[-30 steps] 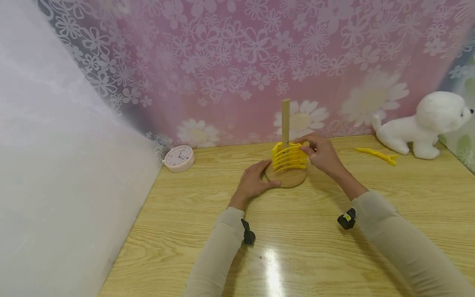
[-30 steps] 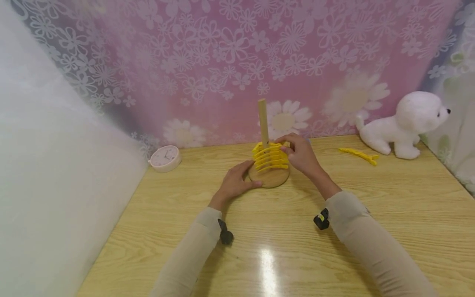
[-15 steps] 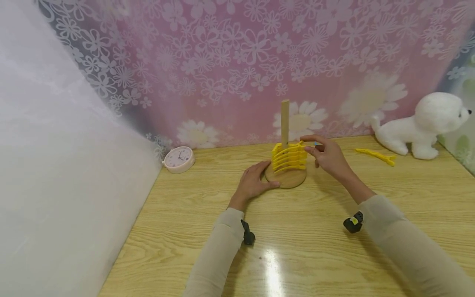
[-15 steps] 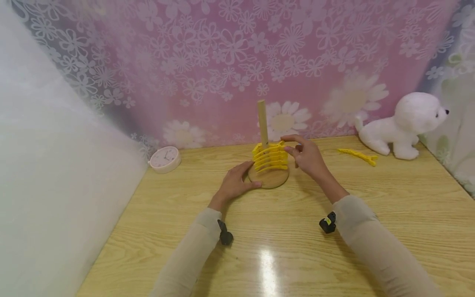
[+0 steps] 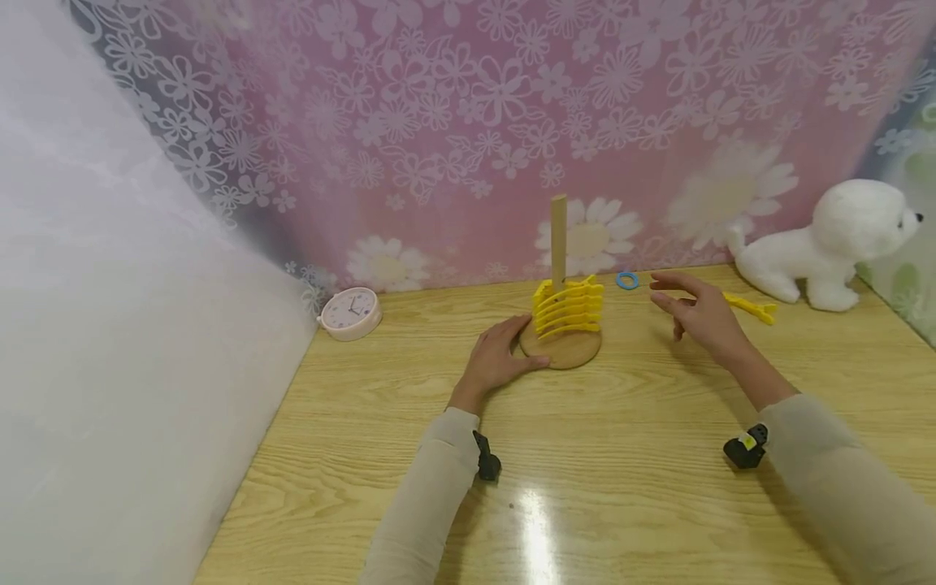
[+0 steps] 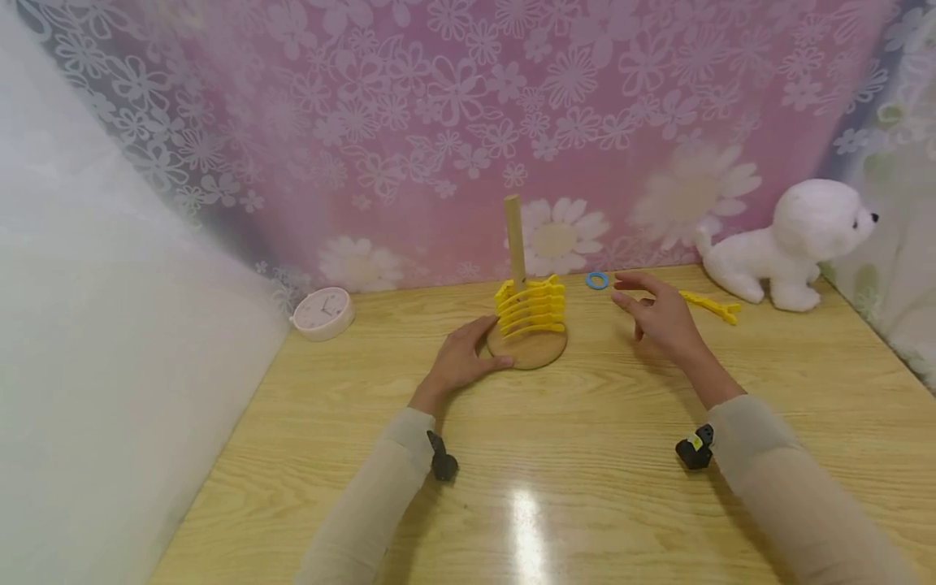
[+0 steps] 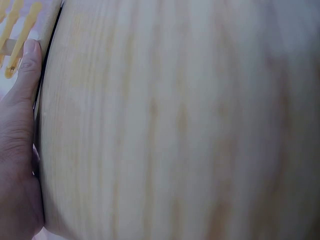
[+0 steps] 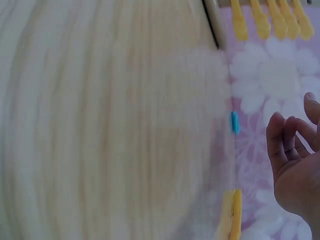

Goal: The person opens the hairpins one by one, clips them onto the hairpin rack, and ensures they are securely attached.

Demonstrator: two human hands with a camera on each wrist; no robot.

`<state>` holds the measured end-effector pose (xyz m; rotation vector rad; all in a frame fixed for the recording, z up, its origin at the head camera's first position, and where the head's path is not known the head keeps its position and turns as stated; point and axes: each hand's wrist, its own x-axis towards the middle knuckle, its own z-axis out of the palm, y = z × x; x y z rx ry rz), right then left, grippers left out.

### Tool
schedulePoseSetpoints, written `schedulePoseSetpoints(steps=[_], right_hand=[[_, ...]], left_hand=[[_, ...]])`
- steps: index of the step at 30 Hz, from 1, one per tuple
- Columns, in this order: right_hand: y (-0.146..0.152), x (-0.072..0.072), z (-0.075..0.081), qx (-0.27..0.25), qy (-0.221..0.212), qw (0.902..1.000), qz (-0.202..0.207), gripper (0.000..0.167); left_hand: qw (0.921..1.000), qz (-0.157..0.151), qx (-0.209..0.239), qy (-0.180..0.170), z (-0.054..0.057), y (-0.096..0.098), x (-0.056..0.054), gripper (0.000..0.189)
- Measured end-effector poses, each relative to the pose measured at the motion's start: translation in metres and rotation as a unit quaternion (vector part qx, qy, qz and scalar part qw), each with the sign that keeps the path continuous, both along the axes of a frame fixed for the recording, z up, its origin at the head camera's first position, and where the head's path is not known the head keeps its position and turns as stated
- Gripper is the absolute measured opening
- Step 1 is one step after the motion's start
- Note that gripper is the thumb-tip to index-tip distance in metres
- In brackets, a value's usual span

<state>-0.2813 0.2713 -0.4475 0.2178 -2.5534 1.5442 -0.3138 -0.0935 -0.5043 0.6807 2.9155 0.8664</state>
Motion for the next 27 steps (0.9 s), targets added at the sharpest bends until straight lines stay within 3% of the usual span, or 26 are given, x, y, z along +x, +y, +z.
schedulePoseSetpoints(steps=[7, 13, 18, 23, 27], right_hand=[[0.038, 0.002, -0.015, 0.001, -0.016, 0.9992, -0.036, 0.058], [0.069, 0.004, -0.021, -0.013, -0.056, 0.9964, -0.062, 0.065], [0.09, 0.007, -0.023, 0.005, -0.065, 0.9943, -0.084, 0.07], [0.107, 0.008, -0.026, 0.018, -0.073, 0.9909, -0.112, 0.064], [0.12, 0.008, -0.029, 0.032, -0.097, 0.9854, -0.136, 0.072]], left_hand=[[1.0, -0.003, 0.003, 0.001, 0.0, -0.001, 0.0, 0.096], [1.0, -0.002, 0.003, 0.002, -0.001, -0.002, 0.0, 0.096], [1.0, -0.004, 0.004, -0.002, -0.001, -0.001, -0.001, 0.097], [1.0, -0.002, 0.002, 0.0, -0.002, -0.001, -0.002, 0.097], [1.0, -0.001, 0.003, -0.002, -0.001, 0.0, 0.0, 0.096]])
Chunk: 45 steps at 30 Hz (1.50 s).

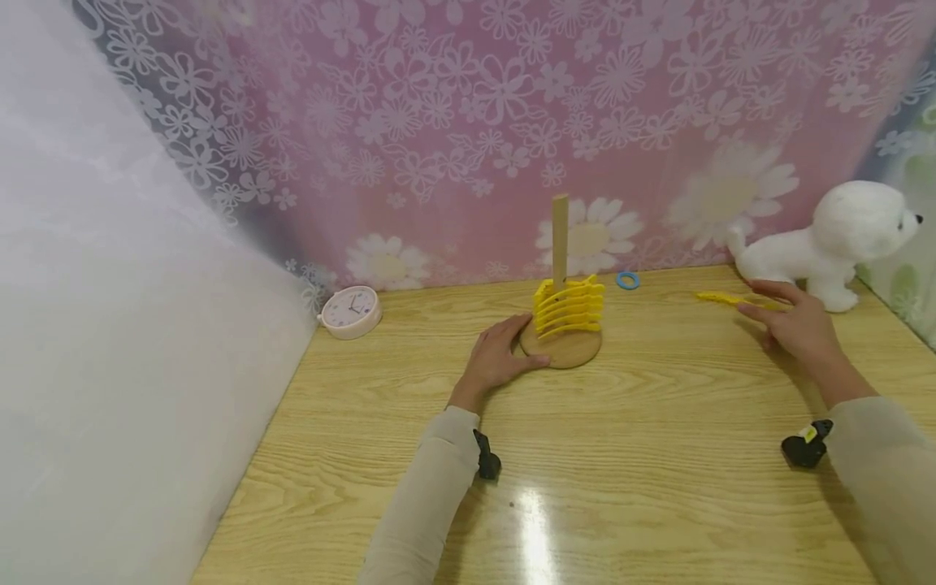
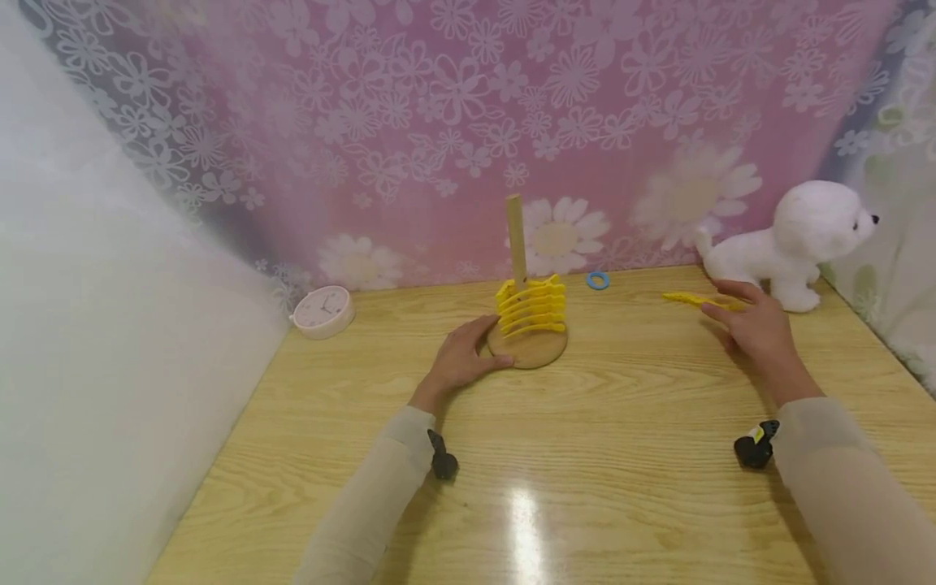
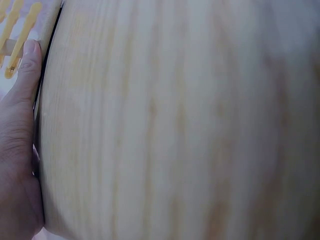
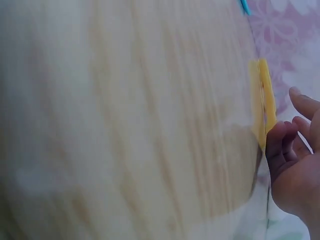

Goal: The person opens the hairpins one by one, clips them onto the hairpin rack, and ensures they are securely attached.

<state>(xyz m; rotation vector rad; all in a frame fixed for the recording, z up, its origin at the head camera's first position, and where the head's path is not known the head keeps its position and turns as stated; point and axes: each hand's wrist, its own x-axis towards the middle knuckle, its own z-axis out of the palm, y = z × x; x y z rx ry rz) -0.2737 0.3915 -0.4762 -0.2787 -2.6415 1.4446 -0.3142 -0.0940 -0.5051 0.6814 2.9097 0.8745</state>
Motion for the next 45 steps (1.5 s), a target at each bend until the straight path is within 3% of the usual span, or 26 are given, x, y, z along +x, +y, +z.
schedulePoseSetpoints(steps=[6, 9, 13, 18, 20, 27, 36, 41, 45], right_hand=[[0.013, 0.0, -0.004, 0.016, -0.028, 0.9993, -0.02, 0.074], [0.015, 0.0, -0.005, 0.018, -0.017, 0.9995, -0.021, 0.058], [0.018, -0.002, -0.006, 0.046, -0.016, 0.9985, -0.025, 0.05], [0.018, -0.003, -0.003, 0.103, -0.036, 0.994, -0.003, 0.069], [0.018, -0.002, -0.001, 0.103, -0.045, 0.9937, 0.005, 0.074], [0.014, 0.001, 0.001, 0.122, -0.025, 0.9923, 0.001, 0.057], [0.01, 0.004, 0.002, 0.04, -0.023, 0.9989, 0.006, 0.049], [0.01, 0.008, 0.004, 0.032, -0.012, 0.9992, 0.019, 0.051], [0.008, 0.009, 0.006, 0.062, 0.006, 0.9976, 0.03, 0.048]], left_hand=[[1.0, -0.001, 0.006, -0.007, 0.002, 0.0, 0.003, 0.096], [0.9999, -0.001, 0.011, -0.006, 0.002, 0.0, 0.002, 0.096], [0.9999, -0.001, 0.011, -0.005, 0.003, 0.0, 0.002, 0.096], [0.9999, -0.003, 0.006, -0.008, 0.004, 0.0, 0.003, 0.096], [1.0, -0.003, 0.003, -0.008, 0.004, 0.0, 0.003, 0.096], [0.9999, -0.002, 0.0, -0.011, 0.003, 0.001, 0.002, 0.097], [1.0, -0.002, 0.008, -0.004, 0.001, 0.0, 0.001, 0.098], [1.0, -0.003, 0.004, 0.001, 0.0, 0.0, 0.001, 0.097], [1.0, -0.003, 0.001, 0.007, 0.0, 0.0, 0.001, 0.097]])
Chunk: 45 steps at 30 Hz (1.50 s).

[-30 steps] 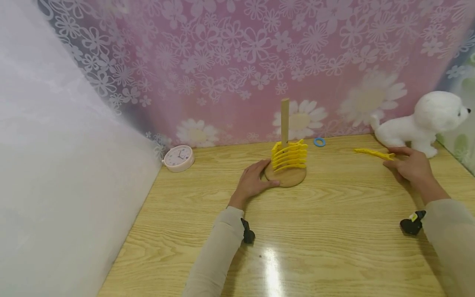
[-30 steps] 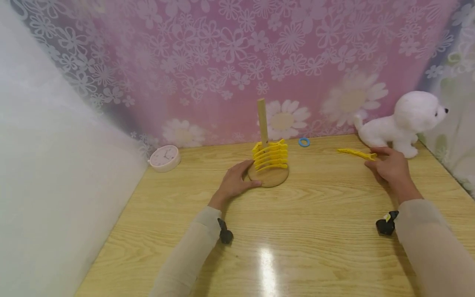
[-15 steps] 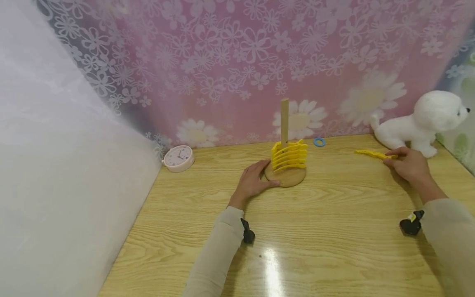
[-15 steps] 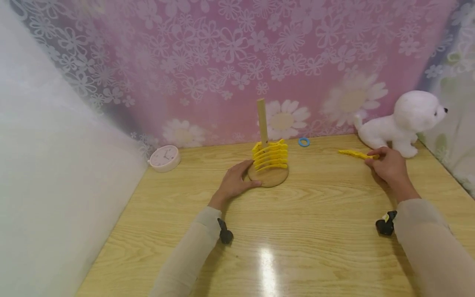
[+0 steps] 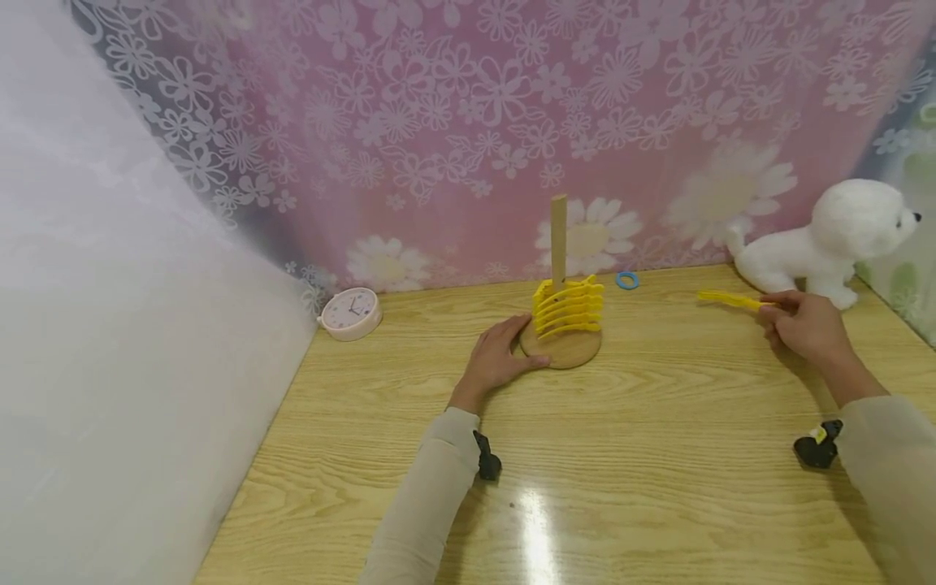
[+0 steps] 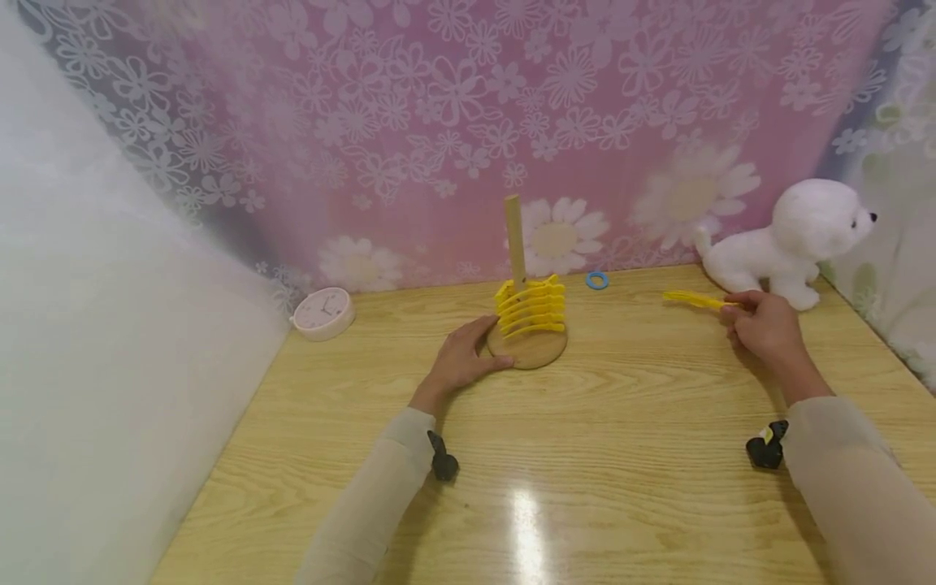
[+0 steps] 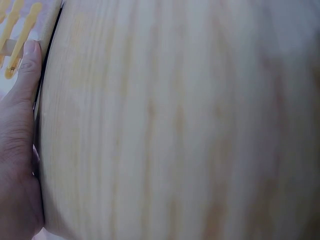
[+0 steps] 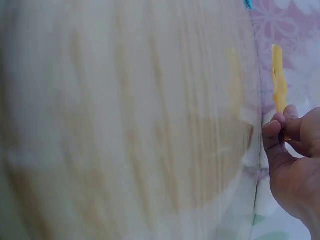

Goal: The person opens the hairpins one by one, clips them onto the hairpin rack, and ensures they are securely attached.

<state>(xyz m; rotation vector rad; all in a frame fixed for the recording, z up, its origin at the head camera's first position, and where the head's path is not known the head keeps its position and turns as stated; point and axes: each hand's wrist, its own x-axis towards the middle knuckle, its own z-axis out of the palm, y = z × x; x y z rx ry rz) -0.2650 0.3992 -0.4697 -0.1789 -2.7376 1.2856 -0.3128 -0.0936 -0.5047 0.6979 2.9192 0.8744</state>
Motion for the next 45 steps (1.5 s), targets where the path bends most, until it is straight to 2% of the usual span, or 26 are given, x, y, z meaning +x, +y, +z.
schedulePoseSetpoints(steps=[3, 6, 12, 19, 27, 36, 45], right_hand=[[-0.006, 0.0, 0.003, 0.036, 0.035, 0.9987, 0.002, 0.044], [-0.017, -0.001, 0.008, 0.042, 0.062, 0.9972, 0.002, 0.041], [-0.044, -0.004, 0.022, 0.035, 0.09, 0.9954, -0.002, 0.041], [-0.078, -0.004, 0.042, 0.02, 0.124, 0.9915, 0.034, 0.03], [-0.116, -0.004, 0.062, 0.018, 0.178, 0.9825, 0.053, 0.021], [-0.149, -0.015, 0.068, -0.008, 0.195, 0.9789, 0.061, 0.017], [-0.18, -0.028, 0.065, 0.0, 0.272, 0.9602, 0.061, 0.013]], left_hand=[[1.0, 0.002, -0.002, -0.003, 0.0, 0.0, 0.001, 0.098], [0.9999, 0.003, -0.005, -0.01, 0.001, 0.0, 0.002, 0.097], [0.9999, 0.003, -0.005, -0.013, 0.001, 0.001, 0.002, 0.097], [0.9999, 0.002, -0.004, -0.01, 0.0, 0.0, 0.001, 0.097], [1.0, -0.001, -0.005, -0.002, 0.002, 0.0, 0.001, 0.095], [1.0, -0.001, -0.003, -0.006, 0.002, -0.001, 0.0, 0.095], [0.9999, -0.002, 0.0, -0.014, 0.003, -0.001, 0.0, 0.096]])
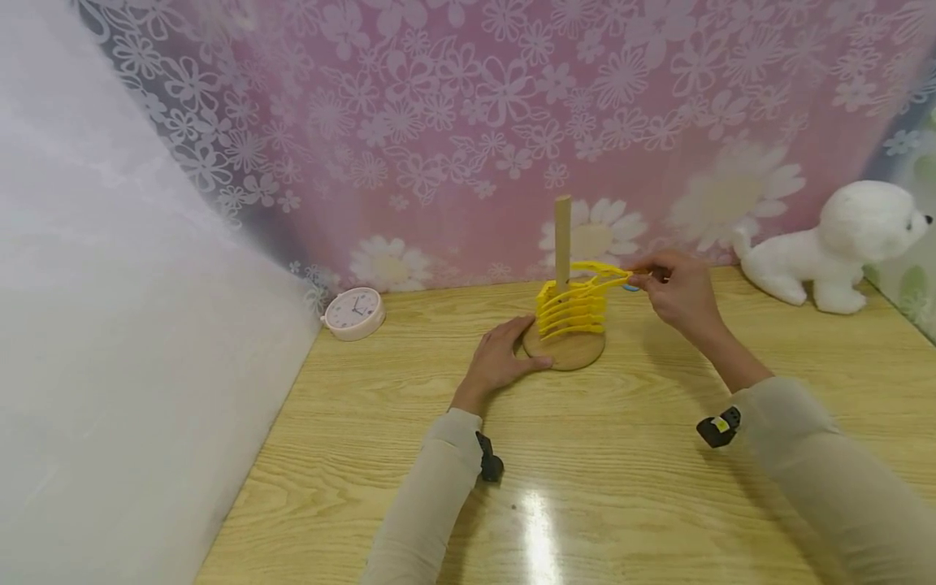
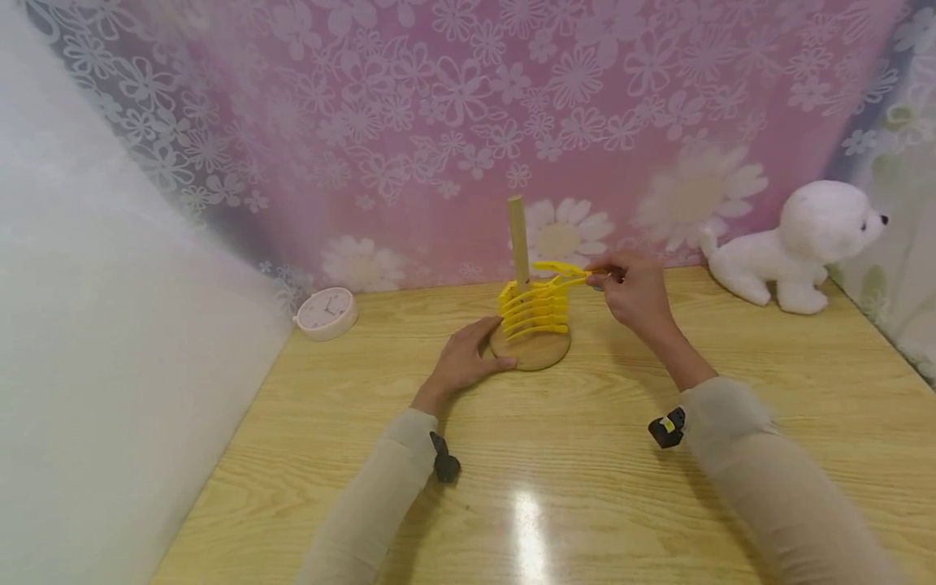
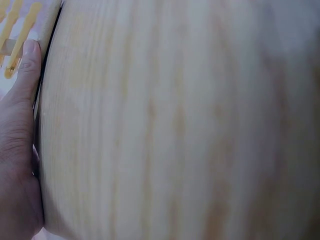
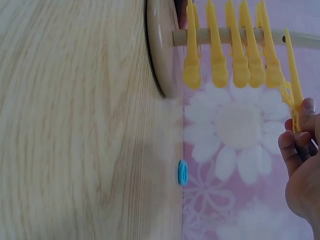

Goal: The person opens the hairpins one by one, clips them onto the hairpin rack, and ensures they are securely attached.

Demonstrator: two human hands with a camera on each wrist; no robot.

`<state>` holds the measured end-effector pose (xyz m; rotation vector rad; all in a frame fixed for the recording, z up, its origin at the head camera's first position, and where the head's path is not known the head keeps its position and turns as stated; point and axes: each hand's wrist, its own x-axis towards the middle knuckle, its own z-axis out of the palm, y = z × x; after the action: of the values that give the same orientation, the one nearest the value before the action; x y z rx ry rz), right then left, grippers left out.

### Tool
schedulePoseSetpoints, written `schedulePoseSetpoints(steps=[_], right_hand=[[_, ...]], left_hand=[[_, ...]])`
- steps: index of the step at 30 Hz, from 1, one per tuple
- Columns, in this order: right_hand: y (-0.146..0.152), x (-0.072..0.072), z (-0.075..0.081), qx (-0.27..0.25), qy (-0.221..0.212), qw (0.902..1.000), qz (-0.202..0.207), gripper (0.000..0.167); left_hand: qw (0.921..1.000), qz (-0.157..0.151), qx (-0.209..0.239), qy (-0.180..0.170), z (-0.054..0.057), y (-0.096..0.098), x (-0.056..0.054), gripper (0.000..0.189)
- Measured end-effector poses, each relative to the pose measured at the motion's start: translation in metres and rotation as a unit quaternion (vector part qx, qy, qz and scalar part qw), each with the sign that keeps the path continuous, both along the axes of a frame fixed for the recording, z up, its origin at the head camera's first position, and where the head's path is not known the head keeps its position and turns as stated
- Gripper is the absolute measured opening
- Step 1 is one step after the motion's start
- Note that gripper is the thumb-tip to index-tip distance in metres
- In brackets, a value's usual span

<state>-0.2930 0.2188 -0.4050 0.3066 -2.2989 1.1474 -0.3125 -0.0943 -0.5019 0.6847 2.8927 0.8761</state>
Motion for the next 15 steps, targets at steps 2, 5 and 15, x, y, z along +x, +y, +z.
schedulePoseSetpoints(steps=[2, 5, 15], right_hand=[[-0.005, -0.002, 0.0, -0.012, 0.007, 0.9999, 0.008, 0.014], [-0.012, -0.006, 0.001, -0.027, 0.015, 0.9994, 0.017, 0.012], [-0.033, -0.014, 0.004, -0.032, 0.018, 0.999, 0.026, 0.007]], left_hand=[[1.0, -0.002, 0.001, 0.0, 0.0, 0.0, 0.0, 0.096], [1.0, -0.003, 0.005, 0.001, 0.0, 0.0, 0.0, 0.096], [1.0, 0.004, -0.009, 0.002, 0.0, 0.001, -0.001, 0.097]])
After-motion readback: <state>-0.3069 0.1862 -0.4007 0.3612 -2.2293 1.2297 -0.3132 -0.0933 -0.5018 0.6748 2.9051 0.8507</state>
